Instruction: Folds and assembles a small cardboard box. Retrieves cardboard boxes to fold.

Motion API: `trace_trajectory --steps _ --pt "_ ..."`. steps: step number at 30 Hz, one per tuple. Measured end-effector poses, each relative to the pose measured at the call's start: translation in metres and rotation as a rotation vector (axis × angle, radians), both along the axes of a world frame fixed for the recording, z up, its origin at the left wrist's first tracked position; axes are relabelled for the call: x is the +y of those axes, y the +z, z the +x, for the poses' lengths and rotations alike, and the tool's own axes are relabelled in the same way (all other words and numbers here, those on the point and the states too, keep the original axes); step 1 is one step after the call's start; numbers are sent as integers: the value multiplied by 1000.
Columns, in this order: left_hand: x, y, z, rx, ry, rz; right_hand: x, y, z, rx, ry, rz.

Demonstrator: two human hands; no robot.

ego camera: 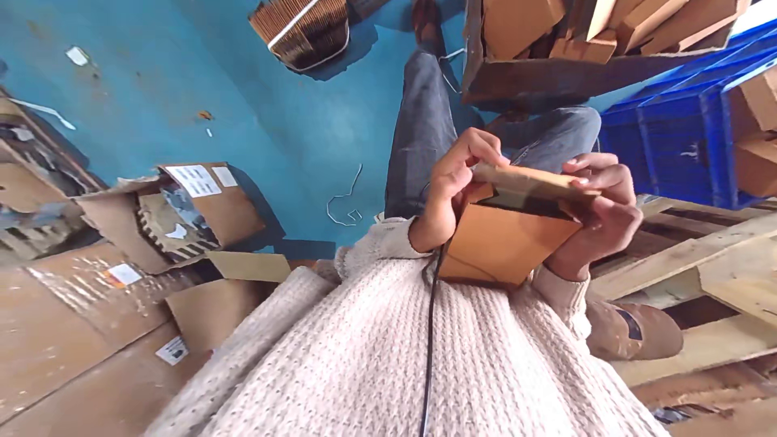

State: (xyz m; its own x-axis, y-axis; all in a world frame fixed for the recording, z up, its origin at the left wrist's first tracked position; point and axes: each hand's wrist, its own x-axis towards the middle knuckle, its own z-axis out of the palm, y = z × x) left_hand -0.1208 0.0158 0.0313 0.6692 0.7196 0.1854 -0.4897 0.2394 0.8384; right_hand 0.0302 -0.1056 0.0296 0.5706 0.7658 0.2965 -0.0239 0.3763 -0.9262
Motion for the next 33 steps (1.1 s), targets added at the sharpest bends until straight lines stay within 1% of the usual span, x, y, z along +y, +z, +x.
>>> trace_trajectory --steps 2,3,7,8,10,12,13,14,16,19,20,24,27,33 --pt "-1 -5 1 32 33 76 -4 0 -6 38 -5 69" --pt "-2 -7 1 41 36 95 -5 0 -7 46 10 68" --pt "-2 -6 -1 67 -57 101 -11 2 -5 88 127 -11" --pt "-2 -4 -3 108 -76 86 -13 3 -3 101 147 -26" --pt "0 4 -9 265 -152 30 -14 3 -2 103 154 -46" --pt "0 10 -13 418 -280 -100 -14 2 -1 69 147 -63" --pt "-1 11 -15 447 -300 -161 -13 2 -1 58 148 -63" --pt "-3 10 -16 448 -277 -180 -11 3 -2 57 153 -66" --pt "-8 11 -18 413 -186 -138 -12 7 -4 93 172 -127" --pt "-13 17 -18 393 -67 -28 -16 18 -10 206 184 -346" --pt "-13 19 -17 390 -38 2 -17 20 -12 220 182 -382" --pt "-14 23 -13 338 -25 78 -19 20 -18 128 70 -300" --pt "-13 24 -11 284 -51 83 -19 17 -17 117 56 -217" --pt "-13 22 -10 239 -70 103 -19 6 -21 277 50 -105"
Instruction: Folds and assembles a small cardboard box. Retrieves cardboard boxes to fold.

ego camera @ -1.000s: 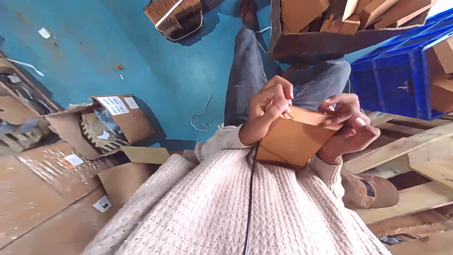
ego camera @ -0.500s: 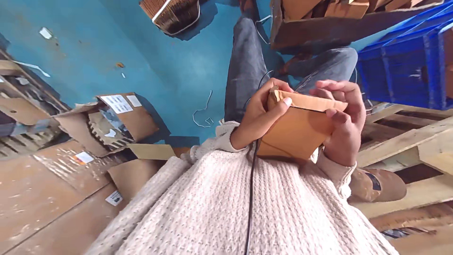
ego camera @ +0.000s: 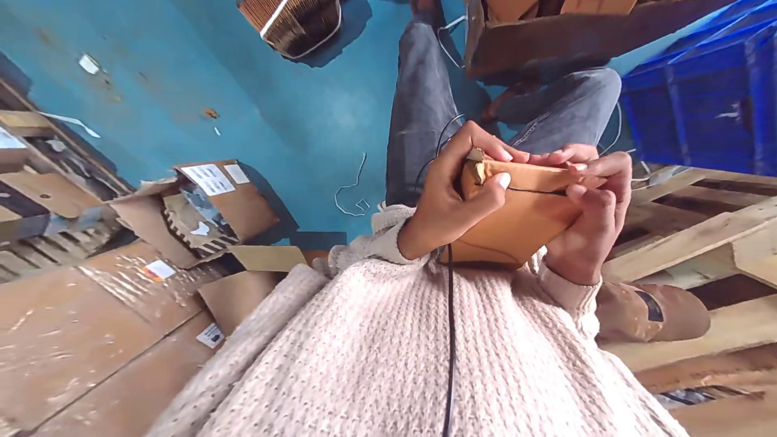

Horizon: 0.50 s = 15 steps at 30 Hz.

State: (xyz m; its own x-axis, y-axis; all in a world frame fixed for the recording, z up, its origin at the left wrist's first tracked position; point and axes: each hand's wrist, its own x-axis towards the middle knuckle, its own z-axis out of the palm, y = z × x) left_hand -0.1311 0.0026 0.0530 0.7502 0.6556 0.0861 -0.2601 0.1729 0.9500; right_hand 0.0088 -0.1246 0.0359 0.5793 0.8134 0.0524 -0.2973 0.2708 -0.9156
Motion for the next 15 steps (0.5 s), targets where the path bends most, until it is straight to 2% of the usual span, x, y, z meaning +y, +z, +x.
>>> trace_trajectory --steps 6,11,15 --pt "0 -8 -6 -52 -50 -14 0 -1 -7 21 -40 48" --pt "-2 -9 -9 21 -39 -2 -6 -5 -14 -68 -60 -70" --pt "3 -13 -15 22 -80 -36 -6 -6 -13 -14 -39 -96"
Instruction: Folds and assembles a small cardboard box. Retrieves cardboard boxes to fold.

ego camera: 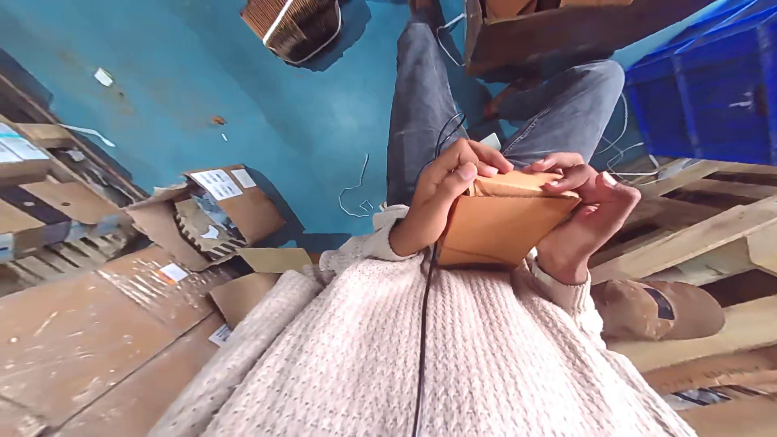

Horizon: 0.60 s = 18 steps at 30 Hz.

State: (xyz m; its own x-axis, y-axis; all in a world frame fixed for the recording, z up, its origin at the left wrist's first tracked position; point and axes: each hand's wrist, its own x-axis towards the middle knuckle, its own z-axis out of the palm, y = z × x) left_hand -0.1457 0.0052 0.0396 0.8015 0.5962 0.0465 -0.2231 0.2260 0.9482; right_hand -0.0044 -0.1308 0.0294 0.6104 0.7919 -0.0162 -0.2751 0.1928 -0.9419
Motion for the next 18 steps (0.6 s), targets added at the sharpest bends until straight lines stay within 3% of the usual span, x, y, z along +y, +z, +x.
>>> trace_trajectory --steps 6,13,15,18 --pt "11 8 -9 -14 -42 -11 0 1 6 31 17 0" --pt "16 25 -22 -4 -91 196 0 4 3 30 -2 -13" --pt "11 28 -21 28 -110 218 -1 6 5 -105 -41 -39" --pt "1 27 -18 137 -152 247 -4 20 8 -664 -104 -164"
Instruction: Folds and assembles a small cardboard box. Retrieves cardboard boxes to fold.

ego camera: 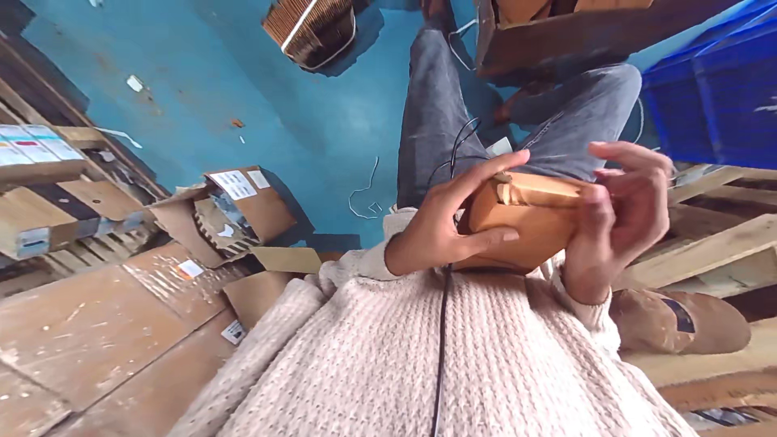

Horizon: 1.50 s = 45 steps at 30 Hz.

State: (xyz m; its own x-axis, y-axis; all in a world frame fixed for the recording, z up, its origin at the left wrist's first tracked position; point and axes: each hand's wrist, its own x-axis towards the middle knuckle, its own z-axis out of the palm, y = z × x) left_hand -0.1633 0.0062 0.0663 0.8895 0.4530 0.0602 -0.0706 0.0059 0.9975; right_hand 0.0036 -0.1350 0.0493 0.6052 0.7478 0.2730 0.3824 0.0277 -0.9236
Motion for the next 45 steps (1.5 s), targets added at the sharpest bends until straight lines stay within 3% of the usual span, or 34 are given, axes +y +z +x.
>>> trace_trajectory --steps 3,7,14,21,34,45 --pt "-6 0 2 42 -14 -7 0 27 0 -303 53 -131" --pt "-5 3 7 59 -65 54 10 46 4 -384 182 -183" --pt "-2 8 7 45 -113 114 21 60 19 -155 391 -222" --pt "-1 7 10 68 -157 119 30 70 38 -198 571 -344" --pt "6 -3 11 26 -203 49 34 72 34 -306 550 -419" --pt "1 -13 14 -66 -182 -194 11 70 27 -533 527 -325"
